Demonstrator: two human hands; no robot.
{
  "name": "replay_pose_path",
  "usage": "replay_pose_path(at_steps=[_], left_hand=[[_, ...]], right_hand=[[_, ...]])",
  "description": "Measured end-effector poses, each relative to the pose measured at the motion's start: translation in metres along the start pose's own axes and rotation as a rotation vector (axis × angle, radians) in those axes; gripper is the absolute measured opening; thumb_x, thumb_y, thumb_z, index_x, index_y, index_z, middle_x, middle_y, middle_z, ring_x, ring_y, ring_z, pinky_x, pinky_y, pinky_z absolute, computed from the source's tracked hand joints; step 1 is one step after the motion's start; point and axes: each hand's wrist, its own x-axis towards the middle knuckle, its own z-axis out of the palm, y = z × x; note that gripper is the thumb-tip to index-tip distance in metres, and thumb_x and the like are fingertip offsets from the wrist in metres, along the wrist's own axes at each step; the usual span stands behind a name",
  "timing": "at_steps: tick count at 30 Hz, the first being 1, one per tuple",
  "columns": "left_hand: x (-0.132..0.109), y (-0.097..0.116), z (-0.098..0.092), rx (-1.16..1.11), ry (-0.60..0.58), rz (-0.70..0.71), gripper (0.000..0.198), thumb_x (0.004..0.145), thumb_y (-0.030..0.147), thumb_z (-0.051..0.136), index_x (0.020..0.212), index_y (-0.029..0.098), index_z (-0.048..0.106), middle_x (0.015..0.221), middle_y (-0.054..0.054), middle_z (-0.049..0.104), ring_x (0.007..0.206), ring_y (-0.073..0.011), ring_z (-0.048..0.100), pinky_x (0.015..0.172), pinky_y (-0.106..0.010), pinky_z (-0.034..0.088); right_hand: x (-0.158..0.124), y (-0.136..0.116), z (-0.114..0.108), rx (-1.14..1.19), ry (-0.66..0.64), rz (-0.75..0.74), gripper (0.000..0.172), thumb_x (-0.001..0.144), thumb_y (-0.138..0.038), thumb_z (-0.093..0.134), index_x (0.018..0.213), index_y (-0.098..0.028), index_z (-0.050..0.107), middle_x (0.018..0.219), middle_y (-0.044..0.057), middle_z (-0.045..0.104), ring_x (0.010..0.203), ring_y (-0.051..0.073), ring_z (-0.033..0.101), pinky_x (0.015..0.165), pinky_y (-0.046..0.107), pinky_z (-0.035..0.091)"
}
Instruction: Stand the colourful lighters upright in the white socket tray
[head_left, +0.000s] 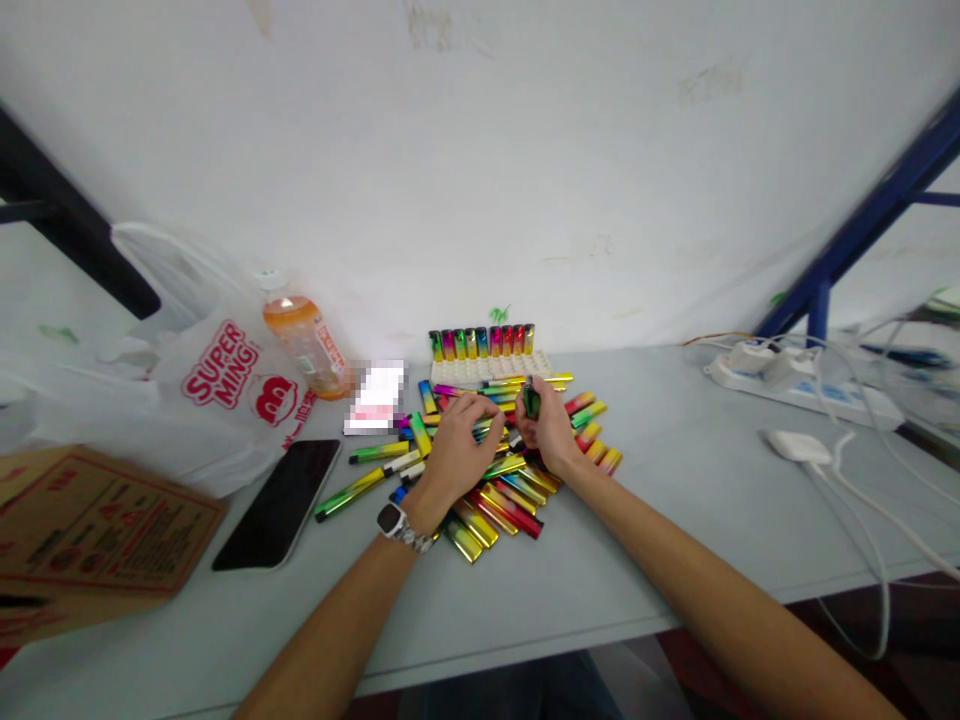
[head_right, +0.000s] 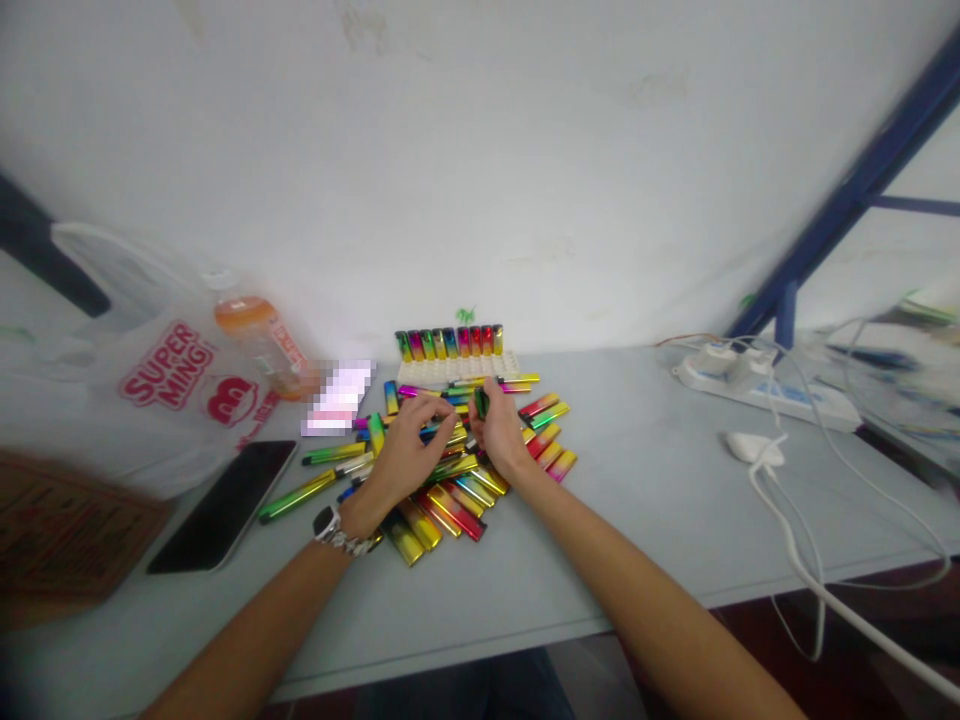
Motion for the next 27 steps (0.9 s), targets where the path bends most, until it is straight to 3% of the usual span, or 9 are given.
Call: replay_pose_path(at_steps=[2, 5, 8, 14, 20, 23, 27], left_hand=[[0.0, 0.0, 0.0, 0.0, -0.006, -0.002, 0.011, 0.093, 0.022, 0.055, 0.085, 0.02, 0.063, 0.094, -0.004, 0.066, 0.097, -0.0212, 0.06, 0.093, -0.038, 0.047], [-0.001, 0.0, 0.0, 0.001, -0.011, 0.004, 0.011, 0.093, 0.022, 0.055, 0.085, 0.02, 0.063, 0.094, -0.005, 0.066, 0.098, -0.0218, 0.06, 0.093, -0.039, 0.047], [-0.002, 0.001, 0.001, 0.003, -0.018, 0.005, 0.012, 0.094, 0.023, 0.055, 0.085, 0.02, 0.063, 0.095, -0.006, 0.066, 0.099, -0.0221, 0.06, 0.093, -0.04, 0.047], [-0.002, 0.004, 0.003, 0.004, -0.041, 0.029, 0.015, 0.094, 0.025, 0.054, 0.084, 0.02, 0.064, 0.095, -0.006, 0.067, 0.097, -0.0221, 0.06, 0.093, -0.041, 0.047], [-0.003, 0.006, 0.005, 0.003, -0.066, 0.019, 0.015, 0.095, 0.027, 0.055, 0.085, 0.021, 0.064, 0.098, -0.005, 0.068, 0.098, -0.0221, 0.061, 0.093, -0.04, 0.047], [-0.003, 0.005, 0.006, 0.011, -0.077, 0.011, 0.016, 0.095, 0.028, 0.055, 0.085, 0.021, 0.065, 0.098, -0.006, 0.068, 0.098, -0.0219, 0.061, 0.094, -0.041, 0.047], [-0.002, 0.004, 0.006, 0.013, -0.089, 0.012, 0.016, 0.095, 0.028, 0.054, 0.085, 0.02, 0.065, 0.098, -0.006, 0.068, 0.098, -0.0215, 0.061, 0.093, -0.041, 0.047]], right_hand=[[-0.001, -0.004, 0.001, 0.069, -0.028, -0.018, 0.062, 0.083, -0.08, 0.037, 0.073, -0.021, 0.053, 0.046, -0.009, 0.029, 0.038, 0.007, 0.02, 0.039, 0.022, 0.015], [0.002, -0.011, -0.002, 0.072, -0.043, -0.117, 0.058, 0.082, -0.078, 0.047, 0.088, -0.021, 0.06, 0.052, -0.008, 0.04, 0.043, 0.008, 0.034, 0.043, 0.022, 0.03], [0.011, -0.019, -0.013, -0.079, 0.03, -0.274, 0.046, 0.083, -0.067, 0.059, 0.094, -0.022, 0.064, 0.063, -0.004, 0.054, 0.055, 0.011, 0.049, 0.055, 0.025, 0.041], [0.051, -0.042, -0.055, -0.517, 0.264, -0.533, 0.035, 0.071, -0.052, 0.076, 0.081, -0.019, 0.074, 0.092, 0.006, 0.069, 0.079, 0.017, 0.058, 0.074, 0.031, 0.048], [0.097, -0.061, -0.09, -0.721, 0.221, -0.478, 0.033, 0.075, -0.04, 0.069, 0.096, -0.015, 0.073, 0.085, 0.006, 0.072, 0.065, 0.016, 0.061, 0.057, 0.029, 0.049], [0.112, -0.061, -0.096, -0.801, 0.218, -0.573, 0.031, 0.076, -0.03, 0.065, 0.105, -0.018, 0.068, 0.089, 0.005, 0.071, 0.069, 0.016, 0.065, 0.058, 0.028, 0.052], [0.125, -0.056, -0.097, -0.878, 0.176, -0.62, 0.019, 0.078, -0.026, 0.062, 0.096, -0.02, 0.064, 0.087, 0.003, 0.069, 0.069, 0.016, 0.065, 0.065, 0.03, 0.053]])
